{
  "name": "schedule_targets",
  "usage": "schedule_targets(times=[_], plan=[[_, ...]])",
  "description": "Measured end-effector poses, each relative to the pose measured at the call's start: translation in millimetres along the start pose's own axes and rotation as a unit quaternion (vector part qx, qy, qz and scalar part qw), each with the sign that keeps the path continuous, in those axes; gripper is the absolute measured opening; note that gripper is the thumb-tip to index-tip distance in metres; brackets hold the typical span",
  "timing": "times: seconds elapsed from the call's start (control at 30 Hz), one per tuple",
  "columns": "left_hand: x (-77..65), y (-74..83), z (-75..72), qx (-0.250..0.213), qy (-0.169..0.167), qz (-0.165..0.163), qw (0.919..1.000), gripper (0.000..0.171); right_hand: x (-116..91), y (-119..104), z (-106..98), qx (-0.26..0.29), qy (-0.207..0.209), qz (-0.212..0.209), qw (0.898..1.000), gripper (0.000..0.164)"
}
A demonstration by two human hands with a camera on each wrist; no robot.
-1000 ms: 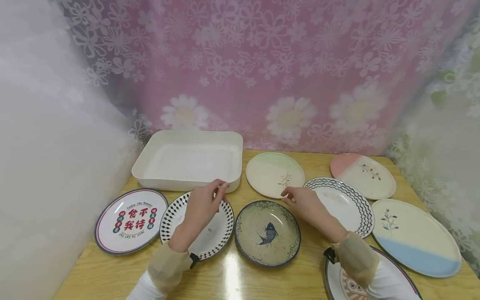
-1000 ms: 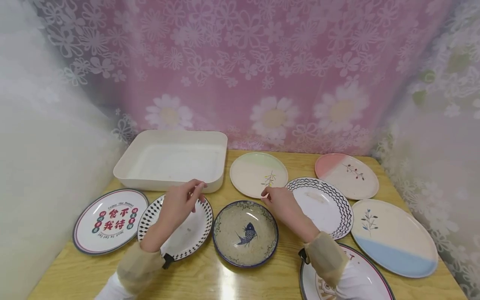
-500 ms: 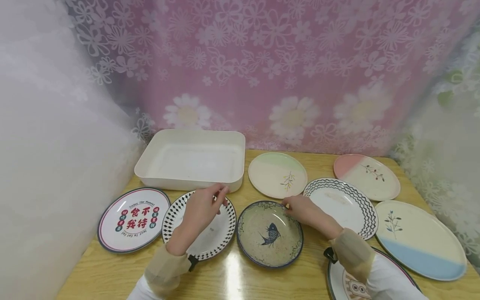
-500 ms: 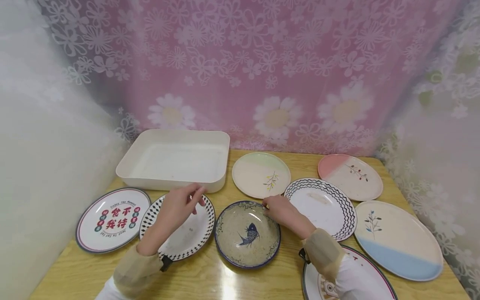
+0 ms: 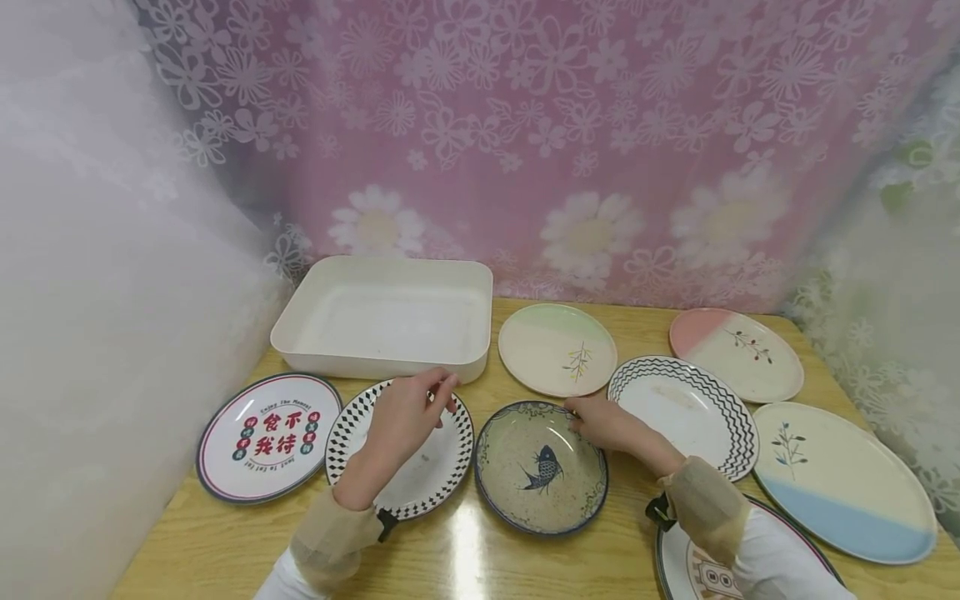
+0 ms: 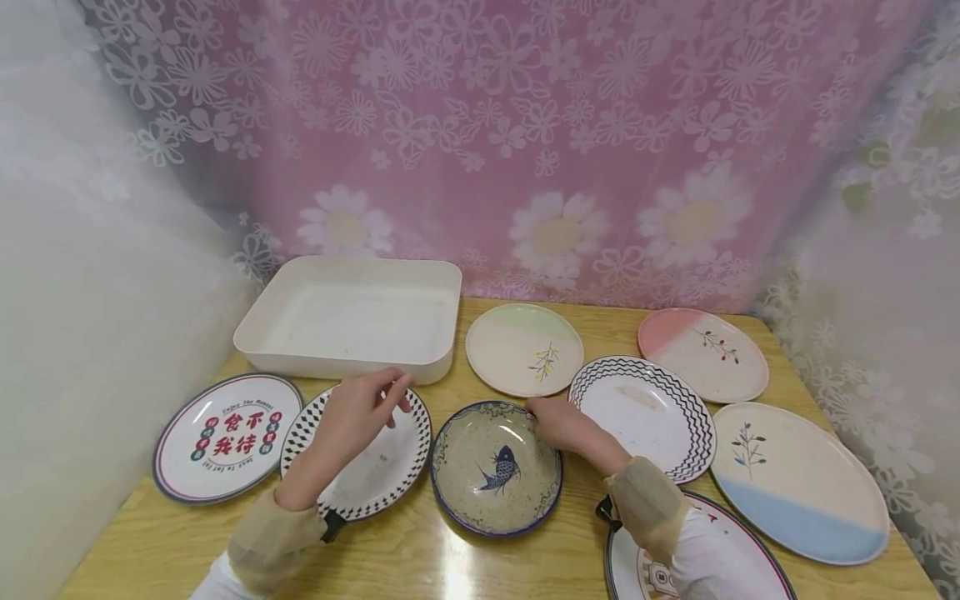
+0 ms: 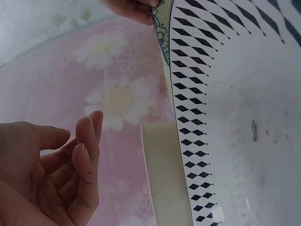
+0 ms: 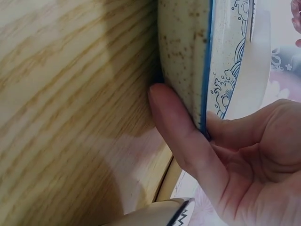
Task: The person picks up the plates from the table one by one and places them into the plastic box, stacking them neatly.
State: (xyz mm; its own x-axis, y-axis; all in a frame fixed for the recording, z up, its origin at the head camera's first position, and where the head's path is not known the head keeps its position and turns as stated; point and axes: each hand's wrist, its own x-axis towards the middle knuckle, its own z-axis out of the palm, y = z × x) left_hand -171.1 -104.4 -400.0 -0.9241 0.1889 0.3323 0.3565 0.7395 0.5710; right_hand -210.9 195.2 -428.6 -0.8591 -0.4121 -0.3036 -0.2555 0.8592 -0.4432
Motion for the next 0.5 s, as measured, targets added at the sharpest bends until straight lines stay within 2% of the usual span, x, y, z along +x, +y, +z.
schedule_targets(times=[0.3, 0.5], plan=[[-1.0, -1.3, -1.3, 0.006, 0.003, -0.003, 1.0, 0.018, -1.5, -2.9, -1.5, 0.011, 0.004, 0.004, 1.0, 0.009], [-2.7, -1.9, -1.0, 0.005, -0.005, -0.009, 0.9999, 0.019, -2.6, -3.9, 0.8, -0.014, 0.017, 0.001, 1.0, 0.007]])
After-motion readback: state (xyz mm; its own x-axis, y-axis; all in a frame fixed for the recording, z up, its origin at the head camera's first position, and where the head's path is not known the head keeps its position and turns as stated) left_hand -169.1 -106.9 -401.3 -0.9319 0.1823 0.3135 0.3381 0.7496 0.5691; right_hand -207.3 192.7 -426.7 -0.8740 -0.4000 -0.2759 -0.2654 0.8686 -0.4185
